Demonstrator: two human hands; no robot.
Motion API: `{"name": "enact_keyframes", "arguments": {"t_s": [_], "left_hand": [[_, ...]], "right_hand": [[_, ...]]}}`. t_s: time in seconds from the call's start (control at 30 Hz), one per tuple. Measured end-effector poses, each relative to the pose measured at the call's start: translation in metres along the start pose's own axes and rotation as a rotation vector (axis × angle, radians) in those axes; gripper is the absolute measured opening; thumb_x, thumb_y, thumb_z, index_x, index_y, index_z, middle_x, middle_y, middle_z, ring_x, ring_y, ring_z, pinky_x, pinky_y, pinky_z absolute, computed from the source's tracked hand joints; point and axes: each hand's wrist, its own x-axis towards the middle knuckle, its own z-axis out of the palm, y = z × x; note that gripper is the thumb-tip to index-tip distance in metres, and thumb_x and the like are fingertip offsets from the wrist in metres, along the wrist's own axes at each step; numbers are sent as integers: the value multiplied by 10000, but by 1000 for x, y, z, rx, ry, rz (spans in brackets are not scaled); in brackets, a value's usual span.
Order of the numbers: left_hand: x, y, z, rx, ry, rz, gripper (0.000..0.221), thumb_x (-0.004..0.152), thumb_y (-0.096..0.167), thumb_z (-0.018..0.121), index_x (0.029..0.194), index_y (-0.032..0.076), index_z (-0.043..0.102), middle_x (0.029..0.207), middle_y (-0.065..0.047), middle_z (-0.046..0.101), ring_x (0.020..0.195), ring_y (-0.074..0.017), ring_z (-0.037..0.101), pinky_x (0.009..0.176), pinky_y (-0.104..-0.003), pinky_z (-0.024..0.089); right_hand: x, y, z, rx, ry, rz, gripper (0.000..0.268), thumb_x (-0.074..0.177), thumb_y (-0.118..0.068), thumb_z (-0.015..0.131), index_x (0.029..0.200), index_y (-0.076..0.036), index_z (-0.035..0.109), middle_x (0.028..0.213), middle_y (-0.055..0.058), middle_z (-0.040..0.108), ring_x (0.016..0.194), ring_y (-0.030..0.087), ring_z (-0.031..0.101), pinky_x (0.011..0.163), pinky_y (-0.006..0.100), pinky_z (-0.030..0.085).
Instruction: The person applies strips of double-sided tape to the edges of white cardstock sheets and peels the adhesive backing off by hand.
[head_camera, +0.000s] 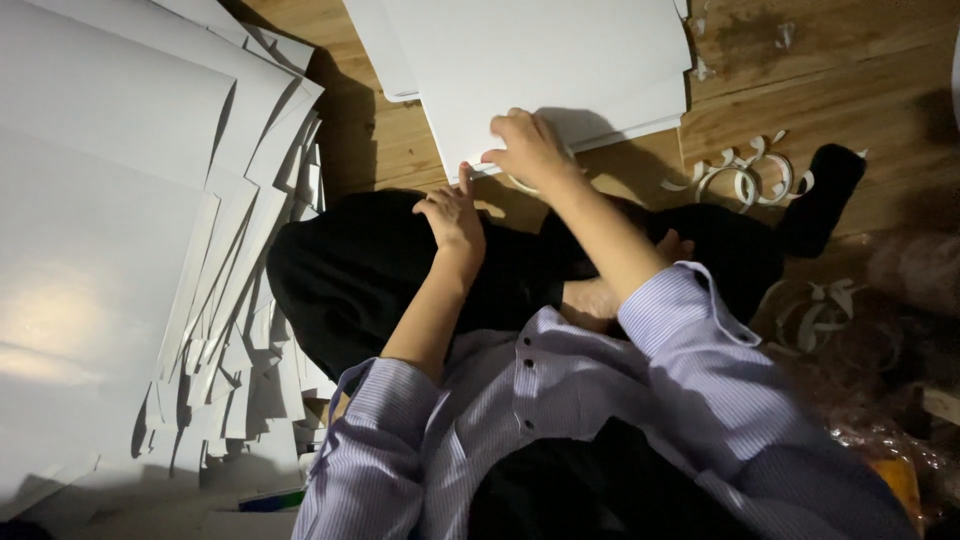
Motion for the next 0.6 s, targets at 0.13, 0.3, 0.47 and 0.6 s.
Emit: {"name": "enact_keyframes", "arguments": {"t_s": [0.13, 0.3, 0.47, 0.6], "left_hand": [[8, 3, 5, 73, -5, -11, 663, 922, 298, 343, 1419, 158, -73, 1129, -177, 491, 960, -364, 490, 764, -554, 381], [-1, 0, -6, 142, -26, 0, 760, 893, 289, 416, 1416, 146, -117, 1148, -165, 500, 976, -335, 516, 766, -501, 435], [6, 6, 3, 179, 4, -41, 658, 918, 159, 333, 1418, 152, -95, 1141, -158, 504, 969, -344, 519, 764, -507, 431], [6, 7, 5, 201, 15, -40, 693, 910, 196, 364, 1415, 134, -105, 1108, -166, 515, 923, -331, 527, 750, -507, 434]], "right_hand": [[6, 14, -40, -24, -66, -39, 187, 734, -290, 727, 689, -140, 624, 735, 32, 611, 778, 240, 598, 720, 387, 477], [8, 26, -73, 39, -211, 33, 149, 744, -274, 744, 690, -163, 661, 704, -39, 664, 663, 120, 569, 653, 308, 429], [9, 36, -83, 39, -218, 99, 101, 735, -249, 747, 694, -177, 690, 710, -53, 665, 714, 117, 583, 674, 324, 437], [10, 36, -83, 55, -237, 160, 132, 736, -255, 755, 697, -162, 669, 701, -41, 654, 708, 125, 575, 717, 324, 425]]}}
